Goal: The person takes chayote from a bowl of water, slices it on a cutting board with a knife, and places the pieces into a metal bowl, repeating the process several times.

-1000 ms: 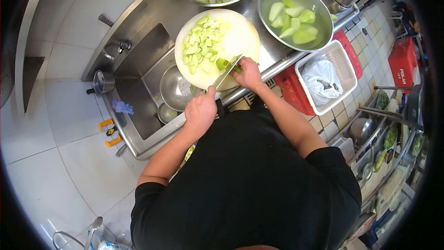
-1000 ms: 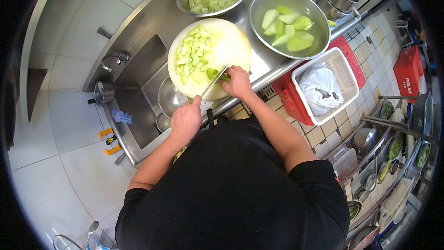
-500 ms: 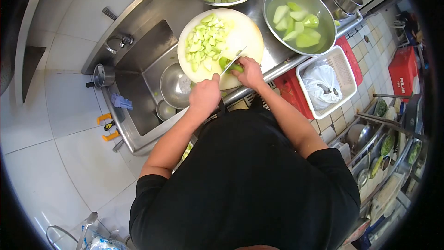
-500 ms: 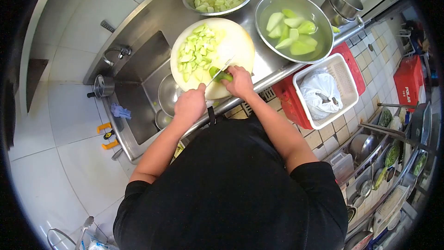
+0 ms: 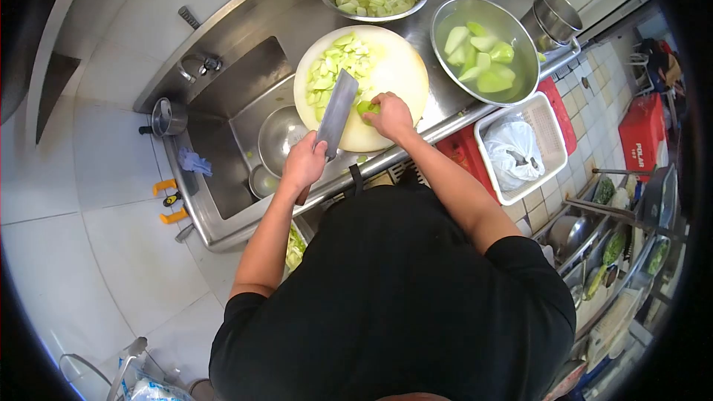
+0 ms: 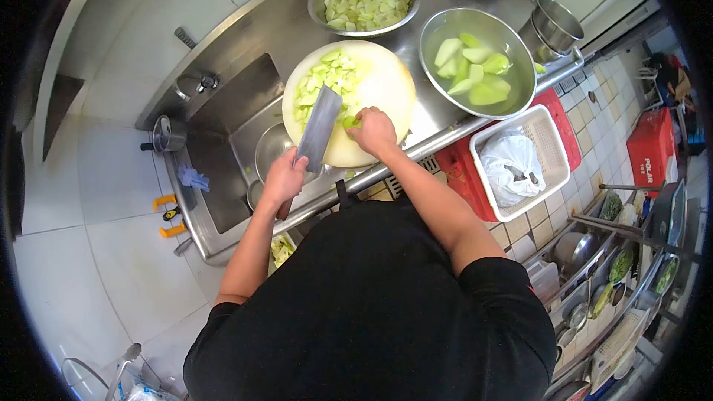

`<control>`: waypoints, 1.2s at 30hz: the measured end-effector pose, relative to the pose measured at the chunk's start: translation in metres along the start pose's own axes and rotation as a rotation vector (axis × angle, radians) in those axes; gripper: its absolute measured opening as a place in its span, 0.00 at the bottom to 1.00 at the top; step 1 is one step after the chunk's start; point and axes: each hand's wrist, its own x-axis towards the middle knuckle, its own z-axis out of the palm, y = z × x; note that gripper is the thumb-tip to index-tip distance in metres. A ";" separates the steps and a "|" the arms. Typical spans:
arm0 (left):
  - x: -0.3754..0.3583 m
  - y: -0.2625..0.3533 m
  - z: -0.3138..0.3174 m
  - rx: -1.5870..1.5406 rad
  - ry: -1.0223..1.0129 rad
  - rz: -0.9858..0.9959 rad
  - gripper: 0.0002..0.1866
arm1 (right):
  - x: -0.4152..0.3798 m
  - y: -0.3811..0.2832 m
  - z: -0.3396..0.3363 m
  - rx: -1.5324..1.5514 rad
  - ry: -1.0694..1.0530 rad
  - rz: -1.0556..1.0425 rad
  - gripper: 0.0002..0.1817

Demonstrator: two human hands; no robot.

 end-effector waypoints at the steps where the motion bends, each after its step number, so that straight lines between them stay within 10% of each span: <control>1: -0.001 -0.005 0.004 -0.037 -0.012 -0.020 0.15 | -0.001 -0.001 -0.001 -0.008 -0.001 0.007 0.28; 14: -0.003 -0.049 0.025 -0.167 -0.017 0.009 0.15 | 0.027 0.013 0.002 -0.269 -0.241 -0.221 0.29; 20: -0.014 -0.039 0.006 -0.403 -0.045 -0.060 0.12 | 0.009 0.010 0.007 -0.174 0.046 -0.348 0.21; 25: -0.026 -0.058 -0.046 -0.649 0.038 -0.107 0.11 | 0.011 -0.020 -0.046 0.233 0.290 -0.002 0.14; 27: -0.024 -0.062 -0.072 -0.640 0.125 -0.105 0.09 | -0.003 -0.055 -0.039 0.216 0.119 -0.087 0.11; 31: -0.019 -0.057 -0.114 -0.666 0.267 0.029 0.10 | -0.078 -0.141 -0.046 0.248 -0.731 -0.632 0.36; 36: -0.029 -0.044 -0.094 -0.825 0.308 0.142 0.11 | -0.049 -0.059 0.003 -0.220 0.045 -0.341 0.29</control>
